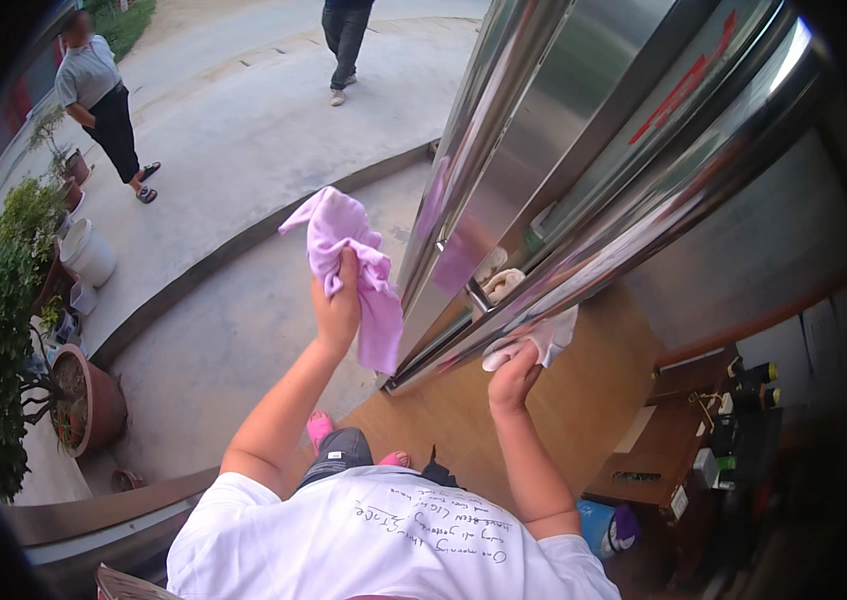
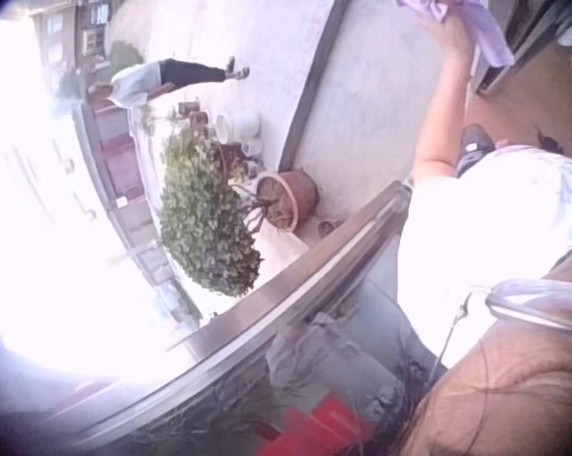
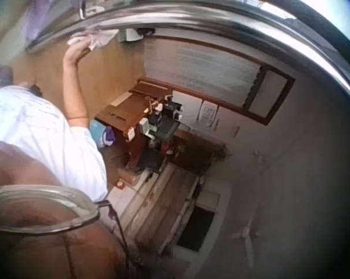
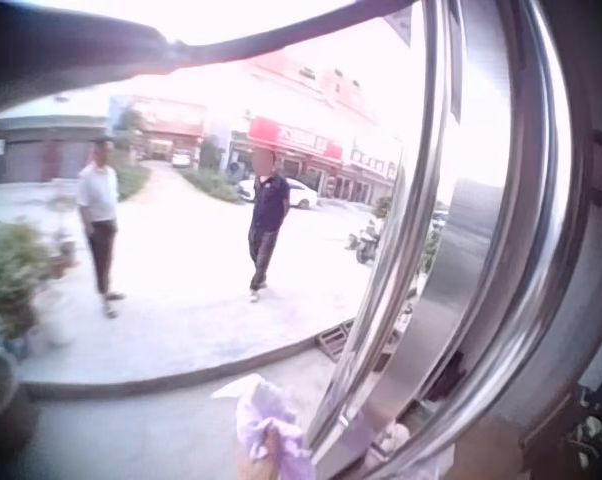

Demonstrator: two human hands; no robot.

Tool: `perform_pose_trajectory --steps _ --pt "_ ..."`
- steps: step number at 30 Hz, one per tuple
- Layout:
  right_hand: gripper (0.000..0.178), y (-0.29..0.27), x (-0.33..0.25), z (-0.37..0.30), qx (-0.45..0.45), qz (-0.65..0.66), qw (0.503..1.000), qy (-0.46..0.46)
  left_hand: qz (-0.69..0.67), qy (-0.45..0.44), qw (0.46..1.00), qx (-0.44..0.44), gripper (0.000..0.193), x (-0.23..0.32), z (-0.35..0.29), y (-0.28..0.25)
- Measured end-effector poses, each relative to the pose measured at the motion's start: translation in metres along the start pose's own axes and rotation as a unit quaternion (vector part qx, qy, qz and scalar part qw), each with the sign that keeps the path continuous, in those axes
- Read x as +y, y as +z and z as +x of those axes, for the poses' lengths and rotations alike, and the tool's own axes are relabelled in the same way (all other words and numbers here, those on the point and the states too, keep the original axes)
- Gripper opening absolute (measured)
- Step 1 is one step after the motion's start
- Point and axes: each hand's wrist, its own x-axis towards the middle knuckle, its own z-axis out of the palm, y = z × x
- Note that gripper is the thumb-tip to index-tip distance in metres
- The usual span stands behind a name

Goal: The person cleans a glass door and its handle with two cloths, wiping the metal surfaces and the glass pane.

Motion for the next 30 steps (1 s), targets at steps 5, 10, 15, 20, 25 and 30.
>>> perform_pose_trajectory --steps 5,10,15,20,25,30 --pt "0.041 -0.004 -0.031 0.018 -0.03 -0.01 0.994 -0.109 0.035 -0.1 0.976 -0.189 0.038 -0.043 0.024 0.027" --pt "0.049 0.008 -0.04 0.024 0.062 -0.191 0.952 -0.232 0.006 0.161 0.967 -0.198 0.069 -0.034 0.061 0.075" --pt "0.057 0.033 -0.05 0.029 0.133 -0.216 0.927 -0.275 -0.03 0.316 0.922 -0.222 0.082 0.072 0.129 0.129" --pt "0.06 0.029 -0.035 0.026 0.188 -0.191 0.942 -0.204 -0.073 0.358 0.904 -0.223 0.091 0.149 0.182 0.165" --pt "0.058 -0.017 -0.011 0.026 0.195 -0.128 0.959 -0.161 -0.158 0.36 0.879 -0.269 0.08 0.113 0.18 0.169" --pt "0.065 -0.006 -0.017 0.027 0.194 -0.091 0.967 -0.137 -0.079 0.343 0.91 -0.22 0.078 0.005 0.125 0.131"
